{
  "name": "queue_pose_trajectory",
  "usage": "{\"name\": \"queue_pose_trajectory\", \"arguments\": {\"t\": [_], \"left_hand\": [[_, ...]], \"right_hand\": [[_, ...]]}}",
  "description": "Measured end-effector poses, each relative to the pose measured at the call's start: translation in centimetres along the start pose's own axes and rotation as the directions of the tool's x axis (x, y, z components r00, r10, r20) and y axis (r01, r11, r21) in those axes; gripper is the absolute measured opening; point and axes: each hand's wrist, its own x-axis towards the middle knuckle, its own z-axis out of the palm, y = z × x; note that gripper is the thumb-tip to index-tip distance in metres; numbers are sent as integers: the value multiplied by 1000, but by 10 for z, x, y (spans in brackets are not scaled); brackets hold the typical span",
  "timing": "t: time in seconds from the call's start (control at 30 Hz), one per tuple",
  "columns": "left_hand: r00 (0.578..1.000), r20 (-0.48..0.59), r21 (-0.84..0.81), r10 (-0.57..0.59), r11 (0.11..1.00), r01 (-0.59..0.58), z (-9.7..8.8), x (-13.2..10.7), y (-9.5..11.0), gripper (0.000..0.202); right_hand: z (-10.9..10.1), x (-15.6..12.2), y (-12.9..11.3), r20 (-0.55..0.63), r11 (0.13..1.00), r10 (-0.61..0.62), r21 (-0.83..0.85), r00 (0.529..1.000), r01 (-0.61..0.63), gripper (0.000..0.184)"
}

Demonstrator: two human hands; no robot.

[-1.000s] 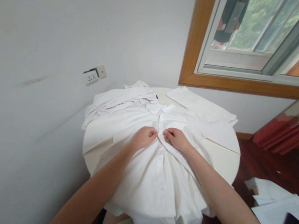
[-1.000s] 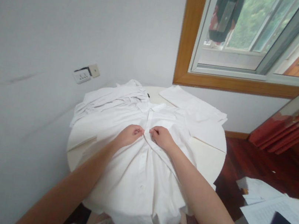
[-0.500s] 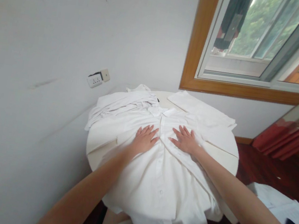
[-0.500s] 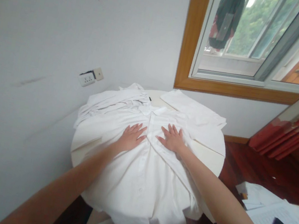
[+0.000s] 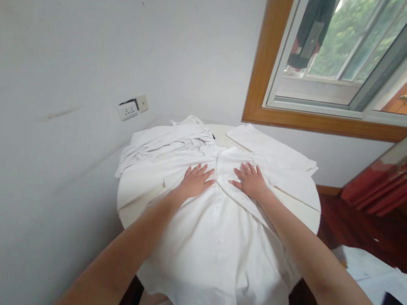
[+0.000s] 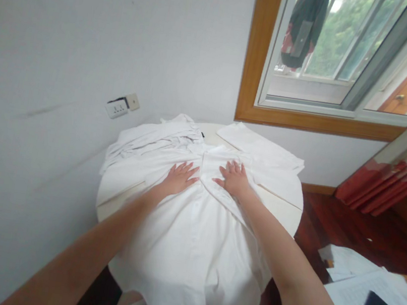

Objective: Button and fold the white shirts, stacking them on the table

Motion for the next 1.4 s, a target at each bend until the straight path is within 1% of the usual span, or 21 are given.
{"name": "queue_pose_trajectory", "arguments": {"t": [0.1,0.17,0.23,0.33,0.43,0.5,0.6,0.67,0.73,0.9,1.03,1.1,1.23,1.3,1.4], "left_hand": [[999,-44,29,-8,1000,10,1,5,0,55],[998,-70,48,1,999,2,1,7,1,54],[996,-92,65,16,998,-10,0,8,1,52],[988,-145,102,45,994,-31,-5,5,5,50],[978,-194,134,75,990,-49,-12,-4,14,43],[982,-181,120,63,992,-42,-14,-13,21,41],[991,-133,45,18,999,-13,-11,-28,28,42],[994,-109,-4,8,1000,-8,-8,-34,27,46],[996,-85,-30,12,999,-14,-6,-36,23,51],[1000,-13,-25,27,999,-28,-7,-27,15,55],[999,34,-34,26,999,-25,-6,-21,15,63],[999,37,-29,11,1000,-10,-5,-19,15,66],[1000,15,-18,-3,1000,4,-1,-16,14,69],[1000,1,-20,2,1000,-2,-1,-17,15,68],[999,-43,-20,1,1000,-2,-7,-20,20,64]], "right_hand": [[-11,5,-7,-70,997,-72,-13,995,71,55],[-16,6,-11,-79,993,-105,40,991,108,44],[-17,5,-13,-56,978,-154,132,986,160,36],[-7,1,-11,-19,939,-211,273,977,208,39],[5,-3,-6,21,925,-208,329,978,190,48],[9,-3,-4,59,929,-202,329,978,172,53],[8,3,-3,127,942,-169,314,977,122,57],[7,9,-4,172,946,-156,309,973,97,58],[6,13,-4,187,946,-151,311,971,88,59],[9,14,2,126,934,-160,342,979,109,58],[11,16,10,71,908,-201,387,977,159,53],[9,18,11,67,901,-202,403,977,159,50],[-5,17,7,81,895,-146,436,986,96,42],[-15,11,5,61,896,-170,426,984,128,38],[-29,-3,3,38,920,-228,336,973,203,38]]}}
